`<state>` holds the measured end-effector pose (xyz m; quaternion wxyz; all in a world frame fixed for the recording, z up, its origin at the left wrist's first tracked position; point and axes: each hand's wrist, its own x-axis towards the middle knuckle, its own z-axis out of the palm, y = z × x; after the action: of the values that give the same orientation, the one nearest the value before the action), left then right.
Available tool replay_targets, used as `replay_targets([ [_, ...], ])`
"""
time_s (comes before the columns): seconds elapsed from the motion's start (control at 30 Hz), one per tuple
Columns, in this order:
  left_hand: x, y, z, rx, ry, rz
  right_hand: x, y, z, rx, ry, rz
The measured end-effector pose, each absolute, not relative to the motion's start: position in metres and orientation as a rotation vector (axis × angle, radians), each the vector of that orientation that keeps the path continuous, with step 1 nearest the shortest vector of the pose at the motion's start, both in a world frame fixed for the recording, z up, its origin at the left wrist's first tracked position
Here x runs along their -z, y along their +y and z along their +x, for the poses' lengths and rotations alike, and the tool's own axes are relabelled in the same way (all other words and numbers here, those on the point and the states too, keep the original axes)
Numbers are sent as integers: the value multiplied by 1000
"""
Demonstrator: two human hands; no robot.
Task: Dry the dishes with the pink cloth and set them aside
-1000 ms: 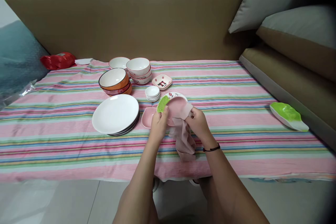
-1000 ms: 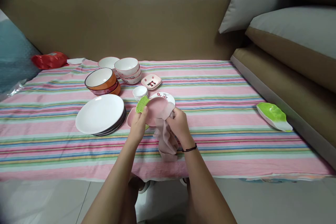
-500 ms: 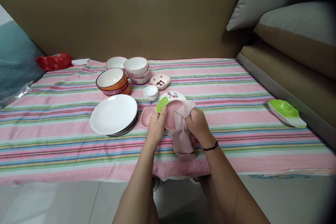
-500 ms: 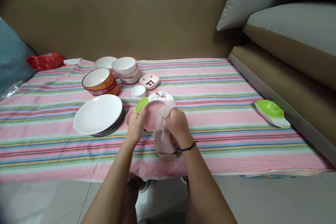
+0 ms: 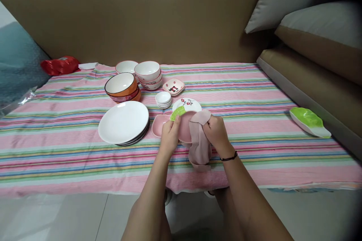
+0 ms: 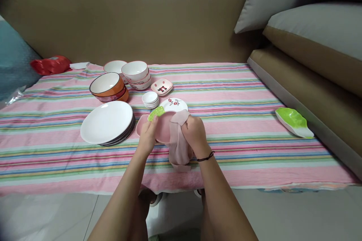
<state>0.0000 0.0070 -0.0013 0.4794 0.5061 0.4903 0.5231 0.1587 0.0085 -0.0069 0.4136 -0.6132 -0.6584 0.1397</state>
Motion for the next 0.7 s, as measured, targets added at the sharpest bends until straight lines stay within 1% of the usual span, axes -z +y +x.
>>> replay_targets([
  [0.13, 5, 5, 7, -1516, 1329, 1121, 6, 5, 144, -482, -1602, -1513],
  [0.33, 3, 8, 7, -1566, 1452, 1006, 5, -1, 130, -570, -1502, -1503],
  [0.53, 4, 16, -7, -1313, 1335, 1042, 7, 0, 145, -506, -1520, -1603],
  [0.6, 4, 16, -10, -1169, 1268, 1062, 7, 2, 152, -556, -1539, -1585],
  [0.7, 3, 14, -12, -1027, 1146, 1087, 6, 3, 160, -721, -1555, -1484],
])
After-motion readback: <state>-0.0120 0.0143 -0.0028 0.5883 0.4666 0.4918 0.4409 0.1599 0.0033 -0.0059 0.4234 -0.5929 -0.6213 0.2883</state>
